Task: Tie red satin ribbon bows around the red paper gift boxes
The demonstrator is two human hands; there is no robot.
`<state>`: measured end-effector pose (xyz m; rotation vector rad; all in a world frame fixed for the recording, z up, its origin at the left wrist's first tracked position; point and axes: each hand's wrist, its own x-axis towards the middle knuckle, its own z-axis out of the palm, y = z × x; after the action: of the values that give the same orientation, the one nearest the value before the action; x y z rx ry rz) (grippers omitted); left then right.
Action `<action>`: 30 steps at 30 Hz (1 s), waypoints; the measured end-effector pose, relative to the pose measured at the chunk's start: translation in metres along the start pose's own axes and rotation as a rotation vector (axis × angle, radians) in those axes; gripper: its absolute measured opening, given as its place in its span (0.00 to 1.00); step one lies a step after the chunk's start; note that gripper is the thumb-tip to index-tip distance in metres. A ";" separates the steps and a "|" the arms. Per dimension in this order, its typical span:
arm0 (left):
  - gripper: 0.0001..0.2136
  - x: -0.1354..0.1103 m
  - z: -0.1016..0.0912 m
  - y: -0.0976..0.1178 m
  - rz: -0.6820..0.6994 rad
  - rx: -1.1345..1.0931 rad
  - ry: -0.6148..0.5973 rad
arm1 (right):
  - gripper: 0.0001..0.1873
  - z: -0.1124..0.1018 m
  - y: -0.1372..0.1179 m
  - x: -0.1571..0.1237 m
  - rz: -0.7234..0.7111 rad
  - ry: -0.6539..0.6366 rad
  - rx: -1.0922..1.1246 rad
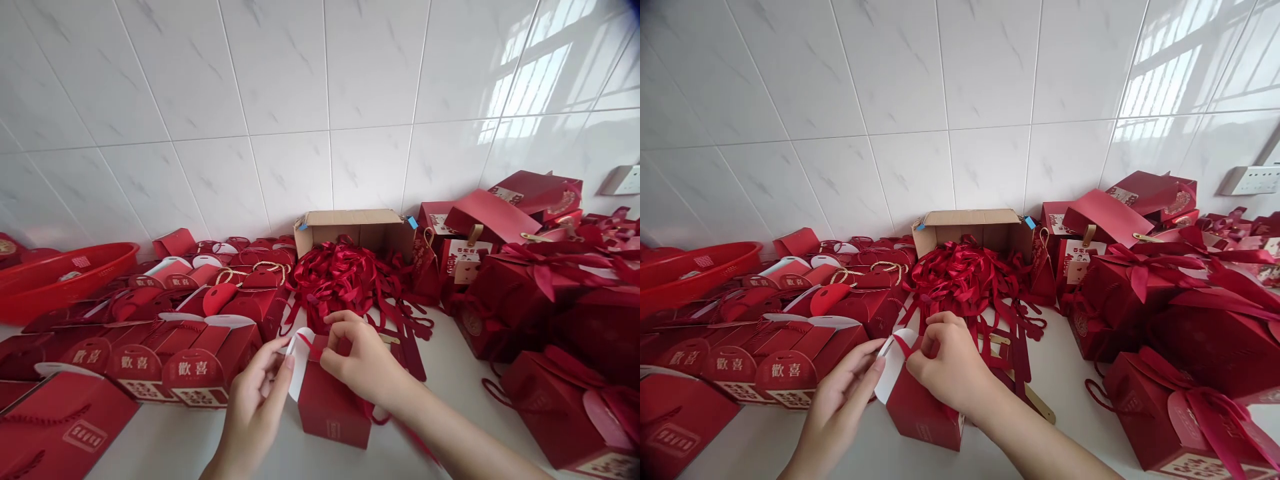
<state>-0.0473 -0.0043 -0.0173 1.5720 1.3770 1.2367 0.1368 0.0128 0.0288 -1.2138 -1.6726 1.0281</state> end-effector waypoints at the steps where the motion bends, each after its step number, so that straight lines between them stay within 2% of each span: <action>1: 0.22 0.000 0.000 -0.001 -0.001 0.006 0.003 | 0.09 0.000 0.000 0.000 -0.003 -0.008 0.009; 12: 0.20 -0.005 0.010 0.013 -0.003 0.008 0.126 | 0.09 -0.001 0.001 0.000 -0.041 0.001 -0.010; 25: 0.19 -0.005 0.006 0.011 0.018 0.005 0.087 | 0.09 -0.004 0.001 0.000 -0.075 0.051 -0.002; 30: 0.19 -0.006 0.010 0.011 0.019 -0.017 0.133 | 0.09 -0.005 -0.001 -0.001 -0.066 0.039 -0.014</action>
<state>-0.0340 -0.0111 -0.0114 1.5179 1.4326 1.3827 0.1415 0.0121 0.0313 -1.1724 -1.6813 0.9484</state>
